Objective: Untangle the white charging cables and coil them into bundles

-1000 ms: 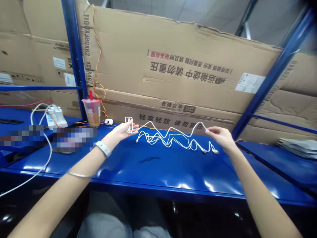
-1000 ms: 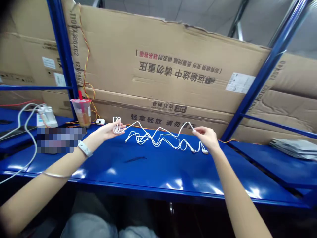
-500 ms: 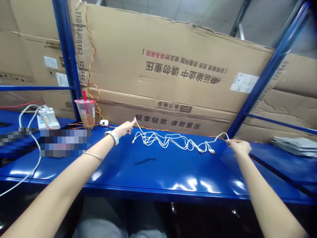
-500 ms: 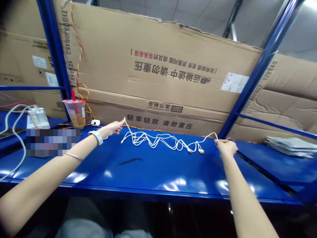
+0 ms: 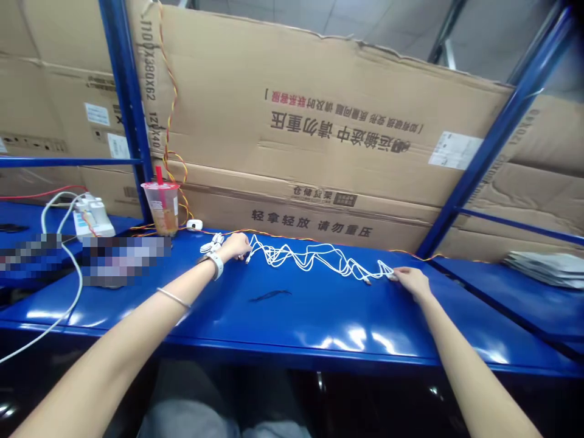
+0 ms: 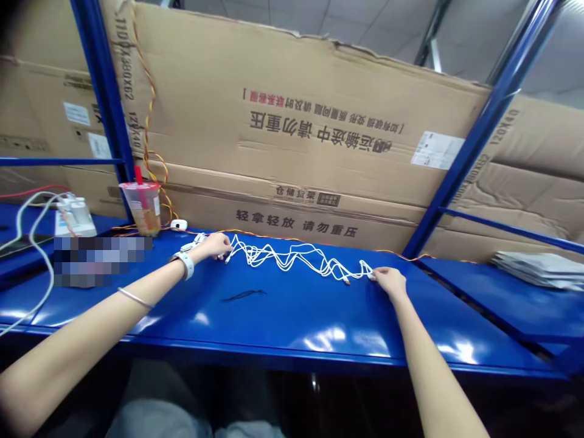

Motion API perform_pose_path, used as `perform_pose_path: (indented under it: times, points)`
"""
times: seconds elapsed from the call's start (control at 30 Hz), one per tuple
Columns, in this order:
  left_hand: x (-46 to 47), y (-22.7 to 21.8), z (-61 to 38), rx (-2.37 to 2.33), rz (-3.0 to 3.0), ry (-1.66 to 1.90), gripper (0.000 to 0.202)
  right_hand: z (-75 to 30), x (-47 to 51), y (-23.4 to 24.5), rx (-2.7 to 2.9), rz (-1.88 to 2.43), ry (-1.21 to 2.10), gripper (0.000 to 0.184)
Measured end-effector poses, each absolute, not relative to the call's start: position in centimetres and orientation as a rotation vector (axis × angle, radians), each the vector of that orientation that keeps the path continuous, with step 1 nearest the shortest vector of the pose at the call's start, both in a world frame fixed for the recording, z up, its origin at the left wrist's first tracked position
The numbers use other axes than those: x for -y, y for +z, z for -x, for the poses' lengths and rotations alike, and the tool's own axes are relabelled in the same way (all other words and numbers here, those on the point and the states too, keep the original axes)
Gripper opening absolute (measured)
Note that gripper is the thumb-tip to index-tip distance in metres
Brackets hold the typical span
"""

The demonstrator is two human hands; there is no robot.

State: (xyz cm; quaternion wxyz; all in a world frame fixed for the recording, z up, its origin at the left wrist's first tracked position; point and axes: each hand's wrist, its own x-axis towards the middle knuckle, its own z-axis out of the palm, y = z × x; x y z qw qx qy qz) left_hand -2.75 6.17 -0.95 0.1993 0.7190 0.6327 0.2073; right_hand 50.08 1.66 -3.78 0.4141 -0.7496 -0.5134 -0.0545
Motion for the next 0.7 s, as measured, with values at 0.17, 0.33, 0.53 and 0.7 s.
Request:
perform_pose_path:
  times: [0.17,0.33,0.53,0.7]
  points:
    - [-5.8,-0.2,3.3,-1.783,-2.034,0.588,0.016,-49.7,-1.0,-2.9,1.111,1.976,-0.067,0.001]
    - [-5.4,1.3,5.5,-1.981,-2.009,0.671,0.016,-48.4,-0.1,-1.6,0.995,1.927,-0.215,0.016]
    - [-4.2,0.9,8.5,-2.246,-1.987,0.591,0.023,-44.1,0.3,0.2,1.036,1.562,-0.409,0.022]
    - [-3.9,-1.1,8.5,-2.334,-1.994,0.573,0.037,-37.2,-0.7,1.9,1.186,1.400,-0.396,0.025]
